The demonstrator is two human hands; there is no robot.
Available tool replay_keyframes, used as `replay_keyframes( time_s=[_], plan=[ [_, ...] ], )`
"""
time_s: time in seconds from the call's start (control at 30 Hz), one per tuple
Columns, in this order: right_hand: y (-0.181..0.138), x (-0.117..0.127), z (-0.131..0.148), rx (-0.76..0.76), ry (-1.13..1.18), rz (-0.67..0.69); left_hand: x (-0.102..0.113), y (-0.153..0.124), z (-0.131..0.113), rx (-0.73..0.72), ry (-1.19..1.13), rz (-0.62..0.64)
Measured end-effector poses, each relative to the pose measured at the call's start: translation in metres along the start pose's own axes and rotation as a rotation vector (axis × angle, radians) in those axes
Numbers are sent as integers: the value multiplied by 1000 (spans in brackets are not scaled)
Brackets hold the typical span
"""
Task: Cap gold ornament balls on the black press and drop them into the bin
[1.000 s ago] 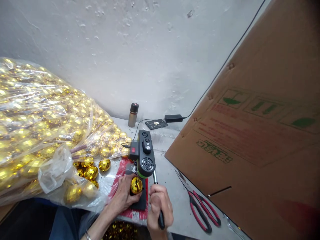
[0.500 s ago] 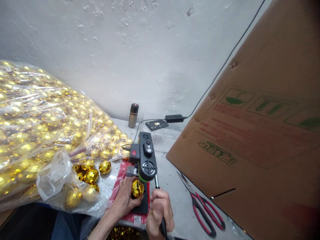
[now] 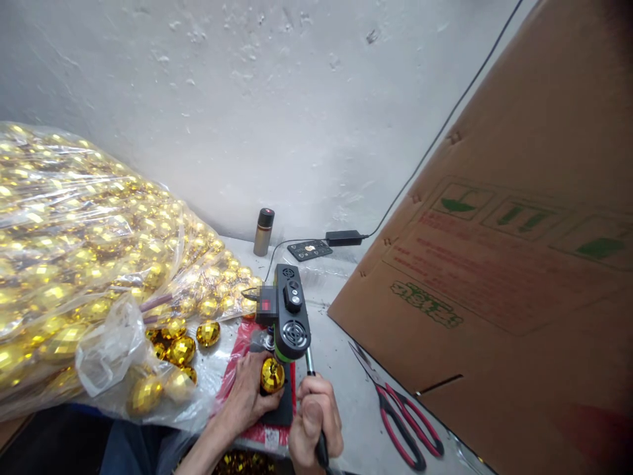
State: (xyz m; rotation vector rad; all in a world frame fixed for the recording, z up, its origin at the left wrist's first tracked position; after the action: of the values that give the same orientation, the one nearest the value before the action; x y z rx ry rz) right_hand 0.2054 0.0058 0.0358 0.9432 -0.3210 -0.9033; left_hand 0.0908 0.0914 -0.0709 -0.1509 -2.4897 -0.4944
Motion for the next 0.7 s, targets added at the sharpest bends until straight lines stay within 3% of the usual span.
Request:
replay_keyframes(
  time_s=[0.7],
  plan=[
    [-7,-2,-6,189,-9,86,2,3,-3,22,-24,26]
  ],
)
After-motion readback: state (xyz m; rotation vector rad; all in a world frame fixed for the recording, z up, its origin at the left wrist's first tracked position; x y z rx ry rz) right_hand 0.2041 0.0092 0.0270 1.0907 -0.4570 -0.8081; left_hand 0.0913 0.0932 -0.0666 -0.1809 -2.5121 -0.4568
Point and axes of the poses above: each hand's wrist, its own y-axis towards the middle knuckle, its own x-axis out of the back of the hand, z = x × y, the point moved 5 cm from there along y, towards the middle knuckle, and after that the axes turned 10 degrees about -z, right-handed, at the moved point
